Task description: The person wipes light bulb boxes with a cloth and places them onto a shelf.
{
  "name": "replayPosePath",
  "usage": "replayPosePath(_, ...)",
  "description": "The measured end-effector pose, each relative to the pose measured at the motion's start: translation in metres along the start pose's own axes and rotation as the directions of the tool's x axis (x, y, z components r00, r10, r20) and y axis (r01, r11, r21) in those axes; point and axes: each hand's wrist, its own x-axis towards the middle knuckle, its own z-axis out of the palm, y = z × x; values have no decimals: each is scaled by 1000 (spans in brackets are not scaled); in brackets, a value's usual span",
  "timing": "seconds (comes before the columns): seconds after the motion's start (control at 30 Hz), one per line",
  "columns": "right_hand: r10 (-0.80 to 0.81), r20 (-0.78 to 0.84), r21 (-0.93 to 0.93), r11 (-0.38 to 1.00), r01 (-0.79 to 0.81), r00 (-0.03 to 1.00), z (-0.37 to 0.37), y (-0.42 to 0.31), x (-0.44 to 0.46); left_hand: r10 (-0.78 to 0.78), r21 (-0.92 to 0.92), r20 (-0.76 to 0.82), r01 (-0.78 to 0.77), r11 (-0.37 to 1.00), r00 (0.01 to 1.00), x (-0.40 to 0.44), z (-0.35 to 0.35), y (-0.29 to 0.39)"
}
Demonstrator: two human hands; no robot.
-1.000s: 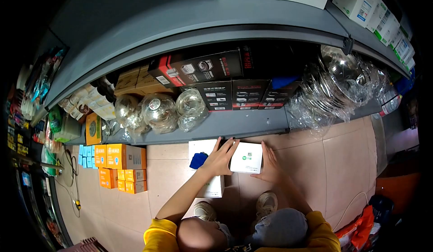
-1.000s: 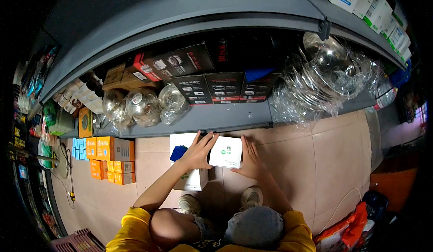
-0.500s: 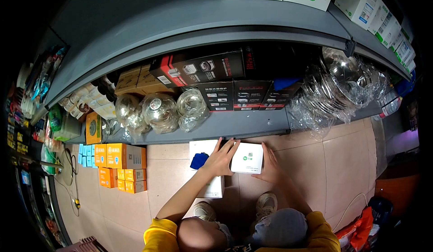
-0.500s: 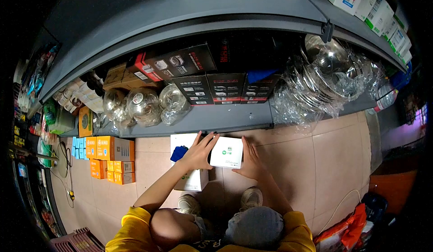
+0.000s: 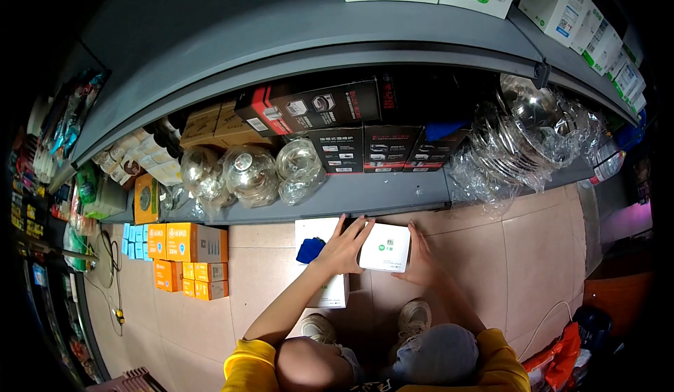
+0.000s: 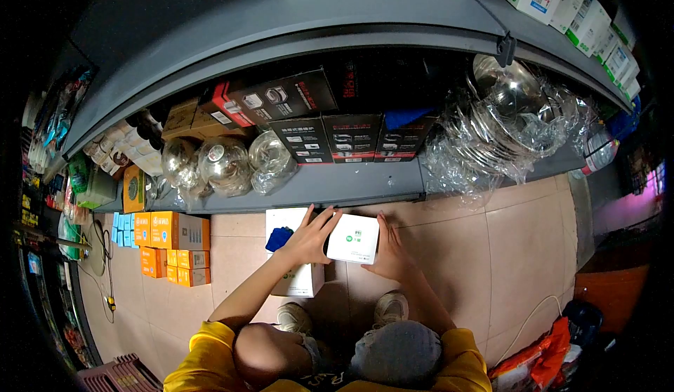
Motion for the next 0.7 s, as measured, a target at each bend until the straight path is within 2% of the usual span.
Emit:
replayPosePath(0.13, 48, 38, -3, 999, -48, 998, -2, -3, 1, -6, 21, 20, 6, 1000, 1000, 0, 0, 1)
replayPosePath(0.33, -13, -28, 2, 1000, 13, 1000, -2, -4, -1, -2, 16, 15, 2, 1000, 1000, 1, 1, 2)
replayPosePath(0.43, -14, -65, 61, 998, 18, 998, -5, -3, -5, 3, -9, -3, -3, 1000, 1000, 2, -5, 7)
replayPosePath(0.53, -65, -153, 65, 995, 75, 986, -20, -12, -12, 15, -52, -23, -17, 999, 1000, 1, -17, 18)
replayPosePath(0.63, -86, -128, 83, 992, 97, 988, -47, -30, -20, 24, -108, -47, -29, 994, 999, 0, -36, 30)
replayPosePath(0.7, -115, -107, 172, 976, 132, 988, -68, -50, -23, 33, -135, -63, -41, 990, 997, -2, -51, 39)
